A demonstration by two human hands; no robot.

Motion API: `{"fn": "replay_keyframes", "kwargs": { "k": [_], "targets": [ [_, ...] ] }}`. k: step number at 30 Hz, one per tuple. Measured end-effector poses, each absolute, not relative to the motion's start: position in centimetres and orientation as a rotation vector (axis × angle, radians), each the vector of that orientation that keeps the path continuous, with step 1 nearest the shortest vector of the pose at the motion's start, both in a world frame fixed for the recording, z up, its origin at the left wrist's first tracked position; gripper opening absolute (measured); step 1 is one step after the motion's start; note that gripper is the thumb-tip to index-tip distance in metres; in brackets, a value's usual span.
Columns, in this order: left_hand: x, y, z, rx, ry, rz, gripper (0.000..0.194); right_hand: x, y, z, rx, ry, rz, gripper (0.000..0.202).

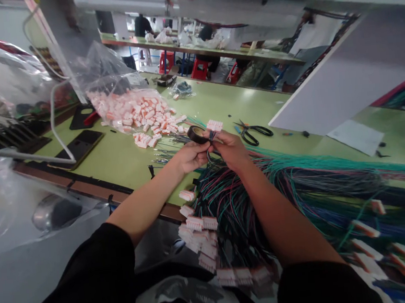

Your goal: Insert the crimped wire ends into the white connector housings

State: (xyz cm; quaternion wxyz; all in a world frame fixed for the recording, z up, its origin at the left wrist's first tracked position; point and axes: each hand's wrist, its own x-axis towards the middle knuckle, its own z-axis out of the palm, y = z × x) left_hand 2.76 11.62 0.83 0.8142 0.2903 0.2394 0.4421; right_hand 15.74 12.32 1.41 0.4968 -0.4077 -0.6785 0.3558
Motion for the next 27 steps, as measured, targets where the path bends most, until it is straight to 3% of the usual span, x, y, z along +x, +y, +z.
{"fn": "replay_keyframes", "kwargs": {
  "k": [4,9,13,20,27],
  "targets": [
    [3.3,11.6,0.3,0.683,0.521,1.063,0.015,16.0,12.5,2.1,-0.880,-1.565,1.226,0.021],
    [3.4,11.5,0.2,0.953,0.573,1.148,0.019,16.3,12.5,2.7,-1.015,-1.364,1.253,0.020],
    [2.7,11.4,0.7,1.170,0.629,1.117,0.011,16.9,12.3,3.0,-1.169,-1.423,1.022,0.022],
    [2.4,11.3,0.8,1.483,0.929,1.178,0.008,16.8,11.7,4.0,-1.317,-1.998,0.370,0.019],
    [2.8,11.6,0.2,1.813,1.177,1.394,0.015,17.2,12.2,4.0,-1.362,-2.411,0.491,0.030]
  ]
}}
